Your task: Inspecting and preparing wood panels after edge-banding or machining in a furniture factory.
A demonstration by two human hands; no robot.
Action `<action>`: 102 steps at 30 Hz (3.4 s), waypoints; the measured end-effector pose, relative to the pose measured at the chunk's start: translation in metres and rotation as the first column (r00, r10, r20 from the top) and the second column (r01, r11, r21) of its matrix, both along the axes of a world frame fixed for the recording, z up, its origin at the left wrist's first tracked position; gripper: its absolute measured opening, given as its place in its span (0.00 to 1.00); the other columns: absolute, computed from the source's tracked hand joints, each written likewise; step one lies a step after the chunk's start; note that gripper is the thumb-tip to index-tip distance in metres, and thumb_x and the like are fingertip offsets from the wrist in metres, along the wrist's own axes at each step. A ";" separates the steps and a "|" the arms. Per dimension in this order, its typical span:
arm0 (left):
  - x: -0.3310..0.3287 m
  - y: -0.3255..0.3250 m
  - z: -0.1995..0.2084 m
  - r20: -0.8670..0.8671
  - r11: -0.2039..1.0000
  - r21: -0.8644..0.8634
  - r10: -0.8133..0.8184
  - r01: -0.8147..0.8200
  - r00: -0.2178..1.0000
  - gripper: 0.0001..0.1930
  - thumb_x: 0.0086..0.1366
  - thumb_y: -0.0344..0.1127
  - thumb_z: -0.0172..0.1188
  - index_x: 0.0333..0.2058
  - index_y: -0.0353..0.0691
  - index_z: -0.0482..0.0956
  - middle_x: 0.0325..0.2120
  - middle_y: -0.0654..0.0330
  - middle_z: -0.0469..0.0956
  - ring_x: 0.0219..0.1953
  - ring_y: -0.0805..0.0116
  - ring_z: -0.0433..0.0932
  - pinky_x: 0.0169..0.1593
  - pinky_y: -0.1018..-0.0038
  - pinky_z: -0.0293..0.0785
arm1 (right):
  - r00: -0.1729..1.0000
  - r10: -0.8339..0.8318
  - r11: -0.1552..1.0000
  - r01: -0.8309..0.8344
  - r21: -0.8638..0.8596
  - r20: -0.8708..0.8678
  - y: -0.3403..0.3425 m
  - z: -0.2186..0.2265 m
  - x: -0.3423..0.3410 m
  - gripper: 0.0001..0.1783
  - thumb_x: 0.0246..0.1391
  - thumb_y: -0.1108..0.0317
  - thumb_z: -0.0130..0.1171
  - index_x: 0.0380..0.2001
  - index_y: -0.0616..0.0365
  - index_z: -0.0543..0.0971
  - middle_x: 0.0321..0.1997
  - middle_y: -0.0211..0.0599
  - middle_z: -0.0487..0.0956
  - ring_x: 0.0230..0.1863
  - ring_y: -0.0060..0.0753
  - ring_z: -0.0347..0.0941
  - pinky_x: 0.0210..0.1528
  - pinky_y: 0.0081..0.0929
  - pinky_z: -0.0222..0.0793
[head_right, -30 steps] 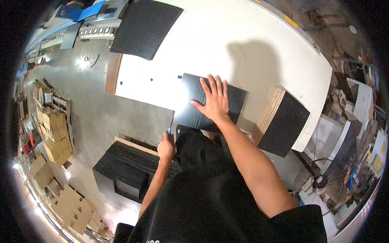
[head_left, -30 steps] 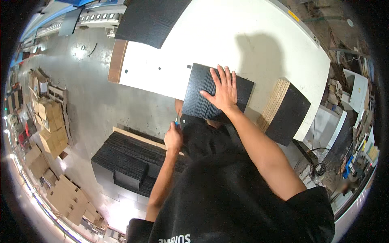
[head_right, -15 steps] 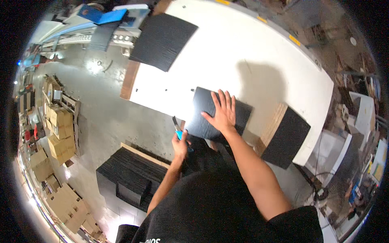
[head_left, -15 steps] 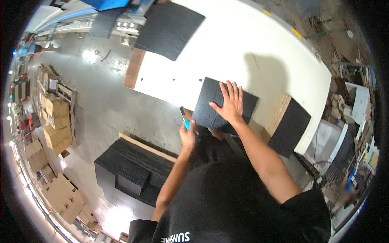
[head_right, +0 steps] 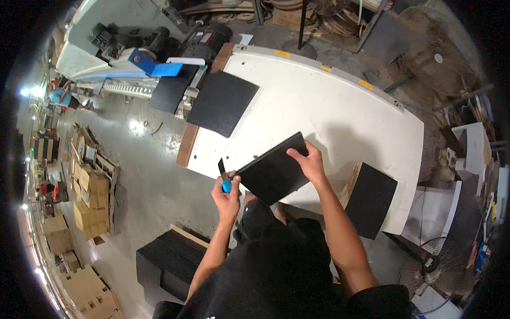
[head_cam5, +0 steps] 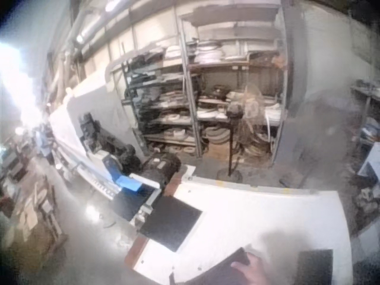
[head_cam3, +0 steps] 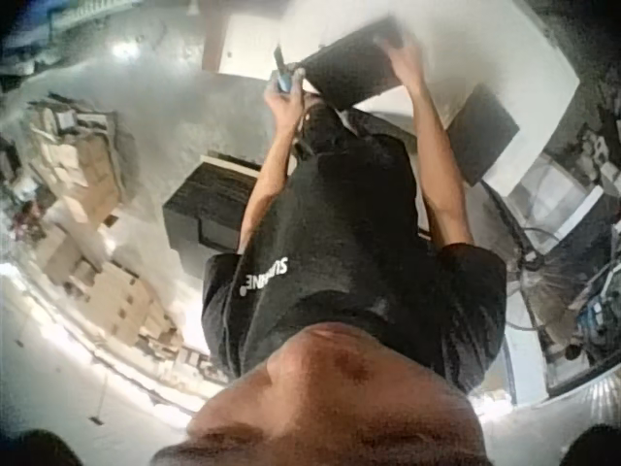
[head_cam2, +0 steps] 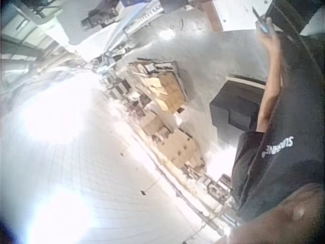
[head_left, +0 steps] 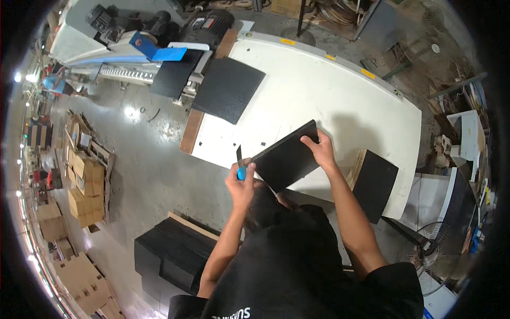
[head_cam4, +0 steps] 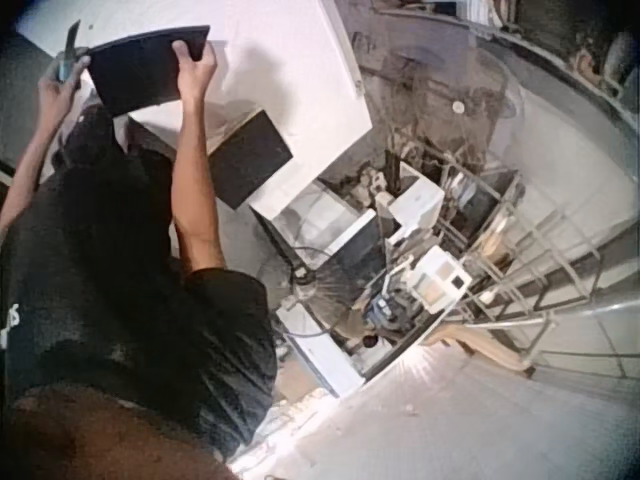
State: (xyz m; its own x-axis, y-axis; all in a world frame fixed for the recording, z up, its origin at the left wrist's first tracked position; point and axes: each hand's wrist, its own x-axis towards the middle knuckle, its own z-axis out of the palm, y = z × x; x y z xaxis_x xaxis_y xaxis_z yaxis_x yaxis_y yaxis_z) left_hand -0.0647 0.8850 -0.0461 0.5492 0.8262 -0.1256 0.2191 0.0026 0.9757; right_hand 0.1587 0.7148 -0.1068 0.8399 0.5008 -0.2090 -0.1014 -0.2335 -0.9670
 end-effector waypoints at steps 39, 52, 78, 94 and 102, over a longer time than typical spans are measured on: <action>0.078 0.091 0.109 0.403 0.840 -0.140 -0.435 0.524 0.805 0.13 0.69 0.32 0.68 0.44 0.27 0.79 0.46 0.42 0.84 0.24 0.74 0.78 0.28 0.78 0.76 | 0.745 -0.578 0.735 0.300 0.608 0.332 -0.002 0.125 -0.019 0.22 0.53 0.49 0.78 0.33 0.51 0.77 0.38 0.22 0.70 0.31 0.14 0.61 0.33 0.18 0.55; 0.107 0.059 0.022 0.351 0.719 -0.291 -0.533 0.631 0.770 0.12 0.72 0.28 0.63 0.50 0.30 0.76 0.52 0.48 0.82 0.41 0.67 0.86 0.44 0.72 0.84 | 0.728 -0.660 0.689 0.491 0.534 0.183 -0.037 0.005 -0.043 0.26 0.60 0.47 0.72 0.40 0.58 0.74 0.38 0.24 0.69 0.42 0.23 0.63 0.48 0.26 0.59; 0.071 0.048 0.067 -0.553 0.495 0.453 -0.497 0.742 0.669 0.23 0.78 0.42 0.55 0.65 0.37 0.70 0.42 0.46 0.75 0.42 0.44 0.78 0.45 0.56 0.76 | 0.552 0.087 0.844 0.400 -0.356 0.829 0.043 0.084 -0.057 0.11 0.55 0.54 0.68 0.38 0.43 0.84 0.32 0.16 0.80 0.36 0.26 0.71 0.44 0.30 0.60; 0.073 0.038 0.089 -0.695 0.411 0.405 -0.443 0.817 0.567 0.26 0.74 0.35 0.59 0.69 0.55 0.71 0.35 0.52 0.74 0.37 0.51 0.78 0.43 0.56 0.76 | 0.566 0.115 0.827 0.400 -0.394 0.817 0.043 0.089 -0.062 0.12 0.53 0.54 0.69 0.39 0.42 0.83 0.35 0.15 0.79 0.39 0.23 0.72 0.44 0.28 0.61; 0.074 0.042 0.087 -0.705 0.380 0.423 -0.433 0.823 0.562 0.25 0.72 0.36 0.61 0.67 0.54 0.75 0.33 0.53 0.74 0.33 0.54 0.78 0.40 0.58 0.77 | 0.568 0.106 0.837 0.393 -0.382 0.816 0.043 0.091 -0.061 0.12 0.56 0.53 0.68 0.39 0.42 0.84 0.33 0.16 0.80 0.37 0.25 0.72 0.44 0.31 0.59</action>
State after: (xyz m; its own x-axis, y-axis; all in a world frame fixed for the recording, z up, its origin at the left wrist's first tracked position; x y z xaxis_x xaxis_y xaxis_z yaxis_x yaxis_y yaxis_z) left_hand 0.0094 0.9275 0.0405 0.9778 0.1789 -0.1095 0.2082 -0.8914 0.4025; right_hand 0.0977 0.7583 -0.0160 0.8247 0.3958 0.4040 0.5505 -0.7257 -0.4127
